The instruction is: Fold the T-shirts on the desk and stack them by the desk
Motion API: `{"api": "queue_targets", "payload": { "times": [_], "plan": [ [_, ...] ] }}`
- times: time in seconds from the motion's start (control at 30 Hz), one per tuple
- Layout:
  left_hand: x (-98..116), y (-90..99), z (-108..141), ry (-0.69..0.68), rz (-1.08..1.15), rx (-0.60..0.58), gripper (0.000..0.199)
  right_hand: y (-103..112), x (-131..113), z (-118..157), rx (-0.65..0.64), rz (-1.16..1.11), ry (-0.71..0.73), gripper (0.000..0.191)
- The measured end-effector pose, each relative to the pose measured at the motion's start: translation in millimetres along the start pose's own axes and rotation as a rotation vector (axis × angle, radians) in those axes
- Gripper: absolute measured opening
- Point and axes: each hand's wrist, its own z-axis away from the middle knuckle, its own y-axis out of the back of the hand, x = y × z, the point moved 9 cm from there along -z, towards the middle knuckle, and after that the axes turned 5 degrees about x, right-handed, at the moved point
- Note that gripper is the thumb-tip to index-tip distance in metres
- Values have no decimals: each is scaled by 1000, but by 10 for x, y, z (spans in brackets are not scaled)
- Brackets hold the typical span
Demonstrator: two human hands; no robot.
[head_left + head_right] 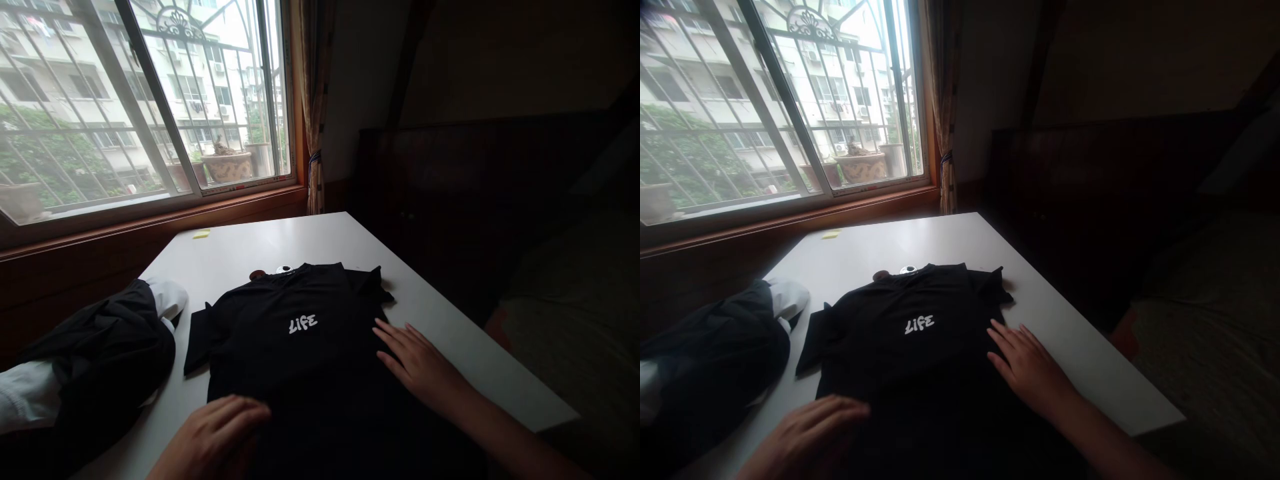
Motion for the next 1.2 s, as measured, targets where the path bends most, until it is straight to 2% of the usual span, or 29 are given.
{"api": "queue_targets", "payload": {
  "times": [0.07, 0.17, 0.23, 0.33, 0.47, 0.77, 0.93, 1.0, 1.07, 1.2],
  "plan": [
    [-251, -70, -228, 98, -97, 6, 41, 50, -62, -235, 46, -4, 23, 54],
    [-652, -408, -531, 195, -203, -41, 51, -50, -228, -617, 39, -47, 72, 57],
    [-945, -688, -646, 307, -257, -114, 55, -182, -332, -831, 17, -61, 92, 61],
    [-1201, -935, -688, 395, -303, -164, 61, -376, -429, -1009, -16, -61, 118, 63],
    [-1217, -957, -564, 380, -305, -168, 62, -495, -433, -965, -41, -70, 112, 63],
    [-789, -839, -140, 248, -351, -131, 64, -431, -584, -474, -61, -105, 126, 63],
    [-713, -812, 2, 205, -374, -141, 66, -383, -599, -306, -98, -155, 109, 62],
    [-744, -811, 3, 197, -364, -147, 65, -290, -491, -372, -66, -189, 81, 57],
    [-830, -811, -38, 219, -352, -151, 62, -122, -250, -539, 49, -208, 20, 49],
    [-1137, -794, -299, 325, -340, -129, 57, 210, 509, -986, 373, -174, -126, 39]
  ]
}}
